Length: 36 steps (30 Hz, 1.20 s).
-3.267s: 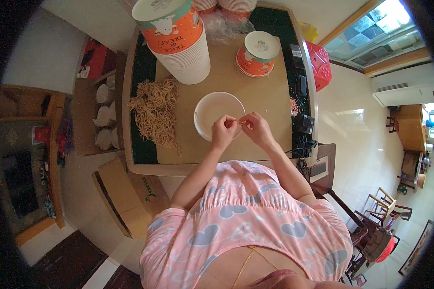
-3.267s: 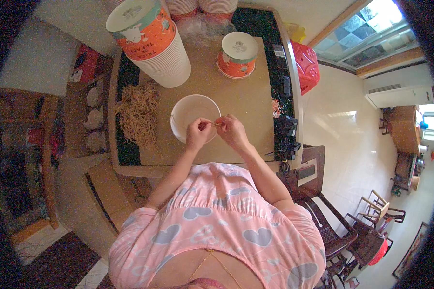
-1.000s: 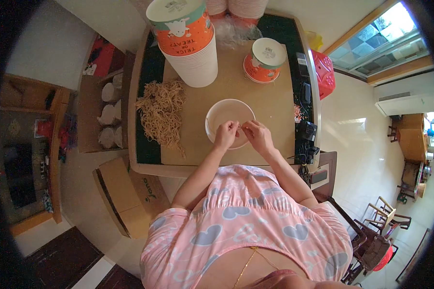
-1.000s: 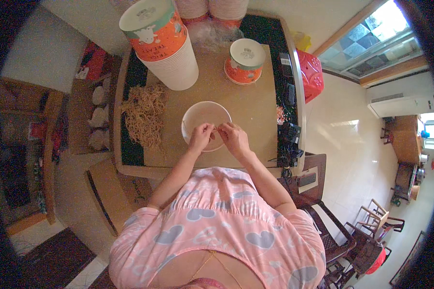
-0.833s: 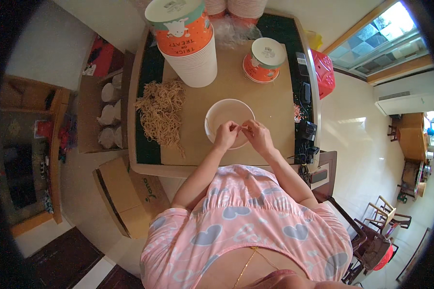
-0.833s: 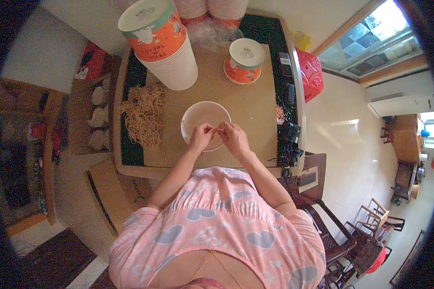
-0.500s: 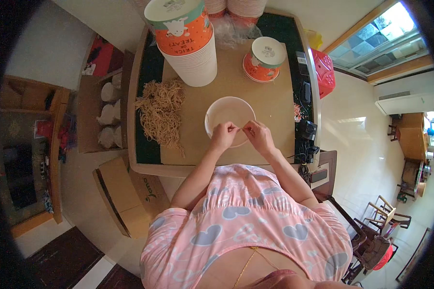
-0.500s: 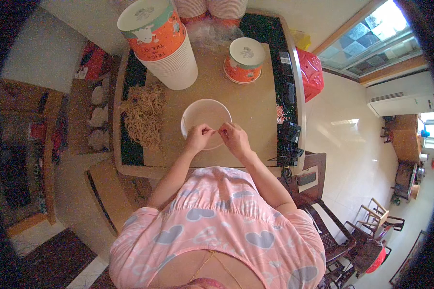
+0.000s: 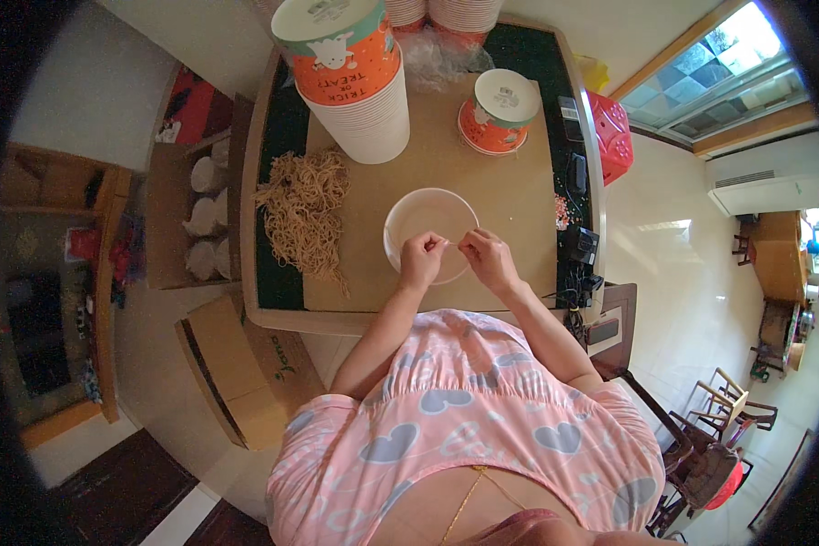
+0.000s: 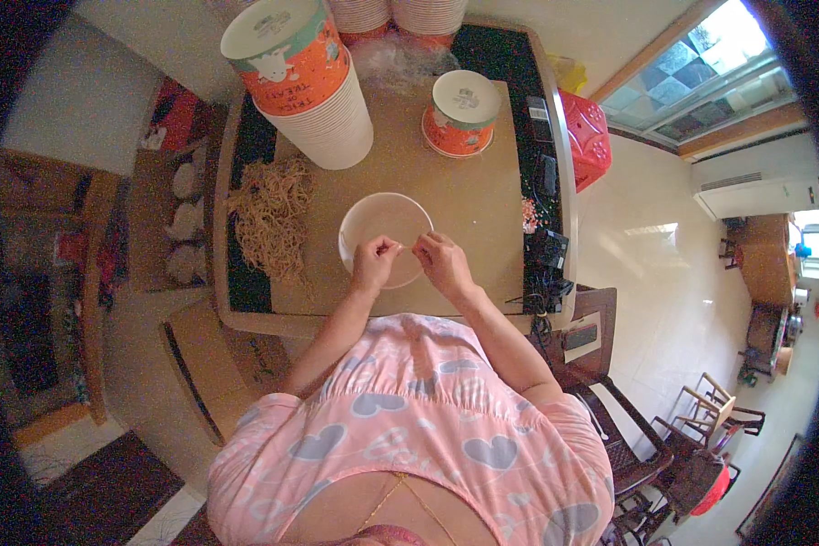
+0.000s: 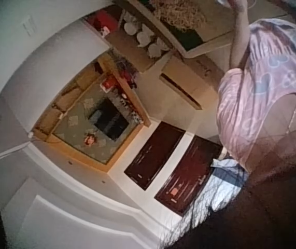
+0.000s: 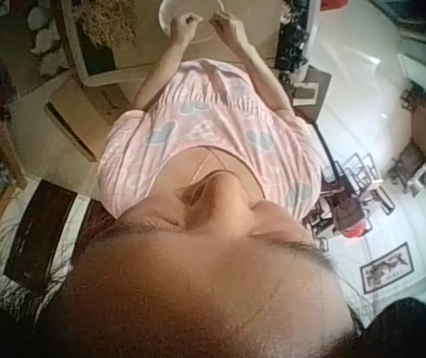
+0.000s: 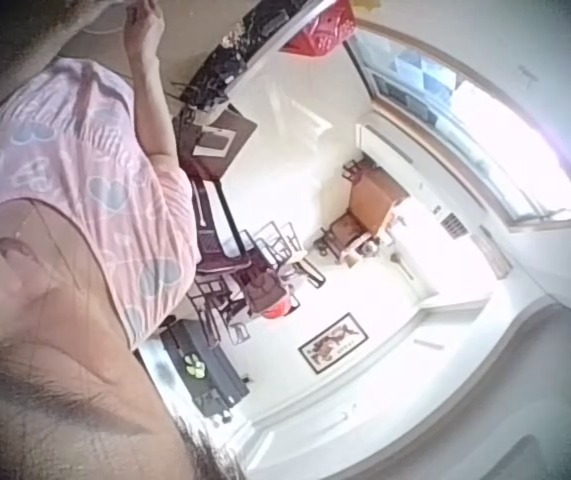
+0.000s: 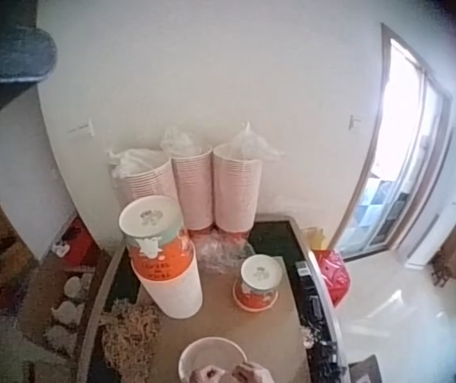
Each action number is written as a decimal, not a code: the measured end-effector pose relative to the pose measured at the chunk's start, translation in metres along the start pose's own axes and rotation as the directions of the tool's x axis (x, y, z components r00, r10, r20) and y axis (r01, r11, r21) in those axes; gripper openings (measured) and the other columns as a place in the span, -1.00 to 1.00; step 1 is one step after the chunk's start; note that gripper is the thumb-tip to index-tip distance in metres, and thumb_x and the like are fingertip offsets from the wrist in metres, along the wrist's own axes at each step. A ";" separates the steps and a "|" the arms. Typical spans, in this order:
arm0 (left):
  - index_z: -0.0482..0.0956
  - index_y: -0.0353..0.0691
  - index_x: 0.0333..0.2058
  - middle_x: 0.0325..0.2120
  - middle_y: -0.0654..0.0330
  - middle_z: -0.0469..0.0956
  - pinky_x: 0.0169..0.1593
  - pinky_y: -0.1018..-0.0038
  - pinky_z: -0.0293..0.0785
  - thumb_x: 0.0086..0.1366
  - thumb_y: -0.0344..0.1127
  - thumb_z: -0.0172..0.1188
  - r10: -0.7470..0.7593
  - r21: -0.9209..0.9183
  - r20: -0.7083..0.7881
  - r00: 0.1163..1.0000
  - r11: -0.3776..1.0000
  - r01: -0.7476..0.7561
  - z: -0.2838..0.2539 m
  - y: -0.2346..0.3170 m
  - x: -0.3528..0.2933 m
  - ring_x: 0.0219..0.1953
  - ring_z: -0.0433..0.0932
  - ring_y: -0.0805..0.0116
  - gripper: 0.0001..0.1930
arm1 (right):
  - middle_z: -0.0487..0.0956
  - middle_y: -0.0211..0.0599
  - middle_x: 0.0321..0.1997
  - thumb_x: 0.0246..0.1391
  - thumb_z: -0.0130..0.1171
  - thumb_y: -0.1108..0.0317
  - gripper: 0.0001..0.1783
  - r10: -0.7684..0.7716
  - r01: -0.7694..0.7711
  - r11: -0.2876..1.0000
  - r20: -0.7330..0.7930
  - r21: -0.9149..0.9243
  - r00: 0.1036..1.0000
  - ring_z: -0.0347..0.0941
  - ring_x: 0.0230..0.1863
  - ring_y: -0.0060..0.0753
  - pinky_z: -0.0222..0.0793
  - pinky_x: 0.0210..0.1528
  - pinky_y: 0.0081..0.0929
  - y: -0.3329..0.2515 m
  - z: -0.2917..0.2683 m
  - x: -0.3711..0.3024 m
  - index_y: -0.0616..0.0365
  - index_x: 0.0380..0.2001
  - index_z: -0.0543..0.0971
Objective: Filling decorative buckets with shredded paper material.
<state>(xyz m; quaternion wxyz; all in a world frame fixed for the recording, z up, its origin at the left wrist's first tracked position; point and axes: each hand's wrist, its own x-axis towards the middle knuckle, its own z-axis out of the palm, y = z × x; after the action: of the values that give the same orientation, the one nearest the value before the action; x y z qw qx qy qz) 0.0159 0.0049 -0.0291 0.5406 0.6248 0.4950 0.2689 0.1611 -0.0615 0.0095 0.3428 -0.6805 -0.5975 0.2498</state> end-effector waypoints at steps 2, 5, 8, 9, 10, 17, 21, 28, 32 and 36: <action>0.57 -0.32 -0.54 -0.65 0.28 0.53 -0.45 0.59 0.34 0.08 -0.41 0.19 -0.059 -0.035 0.007 0.998 0.998 0.059 0.000 0.002 0.000 -0.55 0.42 0.61 -0.90 | 0.46 -0.13 -0.44 -0.05 0.10 0.42 -0.92 0.001 -0.001 1.000 -0.001 0.001 1.000 0.43 -0.34 -0.02 0.35 -0.34 -0.21 0.001 -0.001 -0.001 0.19 -0.50 0.45; 0.59 -0.31 -0.50 -0.62 0.29 0.55 -0.45 0.59 0.34 0.08 -0.39 0.20 -0.124 0.003 0.095 0.988 0.992 0.124 -0.007 0.011 0.001 -0.53 0.43 0.61 -0.90 | 0.47 -0.15 -0.41 -0.06 0.12 0.40 -0.91 0.053 -0.052 0.998 0.007 -0.017 0.999 0.43 -0.32 -0.03 0.34 -0.30 -0.20 0.000 -0.003 -0.001 0.16 -0.51 0.45; 0.59 -0.34 -0.48 -0.65 0.27 0.54 -0.48 0.58 0.35 0.10 -0.36 0.22 -0.059 -0.074 0.092 0.994 0.995 0.066 -0.007 0.011 0.000 -0.57 0.42 0.61 -0.86 | 0.49 -0.21 -0.39 -0.08 0.15 0.37 -0.92 -0.005 0.005 0.995 -0.001 -0.099 1.000 0.41 -0.28 -0.08 0.32 -0.25 -0.24 -0.009 -0.008 0.002 0.11 -0.49 0.49; 0.59 -0.34 -0.48 -0.65 0.27 0.54 -0.48 0.58 0.35 0.10 -0.36 0.22 -0.060 -0.074 0.089 0.994 0.995 0.066 -0.008 0.012 -0.001 -0.57 0.42 0.61 -0.86 | 0.49 -0.24 -0.40 -0.09 0.16 0.37 -0.92 -0.137 0.119 0.977 -0.092 -0.177 0.986 0.40 -0.26 -0.11 0.30 -0.23 -0.27 -0.019 -0.010 0.003 0.09 -0.48 0.50; 0.58 -0.34 -0.48 -0.65 0.26 0.54 -0.48 0.57 0.35 0.11 -0.34 0.21 -0.034 -0.093 0.111 0.993 0.995 0.044 -0.009 0.013 -0.001 -0.57 0.43 0.60 -0.85 | 0.49 -0.26 -0.40 -0.10 0.18 0.37 -0.92 -0.272 0.222 0.939 -0.170 -0.262 0.947 0.39 -0.25 -0.14 0.29 -0.21 -0.30 -0.024 -0.011 0.003 0.07 -0.47 0.52; 0.58 -0.33 -0.44 -0.61 0.21 0.55 -0.46 0.57 0.34 0.12 -0.34 0.20 0.041 0.121 0.224 0.974 0.990 -0.070 -0.025 0.048 -0.016 -0.55 0.43 0.60 -0.85 | 0.50 -0.27 -0.41 -0.12 0.19 0.42 -0.93 -0.001 0.002 1.000 -0.212 0.007 0.977 0.38 -0.30 -0.16 0.28 -0.25 -0.30 0.001 -0.008 -0.004 0.10 -0.48 0.54; 0.52 -0.32 -0.51 -0.65 0.24 0.49 -0.50 0.54 0.30 0.11 -0.35 0.21 0.143 0.117 0.224 0.964 0.978 -0.173 -0.020 0.082 -0.032 -0.62 0.36 0.54 -0.85 | 0.49 -0.26 -0.44 -0.14 0.20 0.43 -0.93 -0.009 0.015 1.000 -0.206 0.023 0.979 0.39 -0.31 -0.16 0.28 -0.26 -0.29 0.000 -0.003 -0.005 0.12 -0.48 0.54; 0.52 -0.32 -0.51 -0.63 0.27 0.47 -0.50 0.57 0.28 0.12 -0.38 0.19 0.195 0.056 0.297 0.935 0.974 -0.220 -0.024 0.100 -0.041 -0.58 0.37 0.57 -0.88 | 0.48 -0.21 -0.38 -0.18 0.22 0.48 -0.87 -0.019 0.017 1.000 -0.301 -0.008 0.953 0.38 -0.27 -0.14 0.31 -0.22 -0.33 0.008 0.001 -0.007 0.12 -0.45 0.56; 0.56 -0.33 -0.46 -0.57 0.31 0.53 -0.45 0.61 0.33 0.16 -0.38 0.16 0.083 -0.120 0.262 0.961 0.991 -0.053 -0.023 0.092 -0.040 -0.51 0.41 0.63 -0.88 | 0.46 -0.19 -0.36 -0.19 0.20 0.54 -0.87 0.075 -0.047 0.994 -0.320 0.095 0.944 0.38 -0.26 -0.13 0.32 -0.24 -0.33 -0.009 -0.003 -0.004 0.14 -0.46 0.56; 0.55 -0.33 -0.44 -0.65 0.33 0.48 -0.50 0.65 0.27 0.17 -0.38 0.14 0.142 -0.175 0.194 0.971 0.979 -0.108 -0.023 0.091 -0.039 -0.57 0.35 0.67 -0.88 | 0.46 -0.18 -0.39 -0.16 0.18 0.55 -0.89 -0.096 0.117 0.992 -0.327 0.045 0.940 0.38 -0.27 -0.14 0.32 -0.25 -0.34 -0.015 -0.015 -0.008 0.17 -0.46 0.54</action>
<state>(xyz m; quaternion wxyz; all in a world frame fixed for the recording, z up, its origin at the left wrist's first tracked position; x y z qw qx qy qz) 0.0115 -0.0146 0.0707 0.6200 0.6328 0.3724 0.2764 0.1618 -0.0708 0.0300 0.4707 -0.6677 -0.5608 0.1347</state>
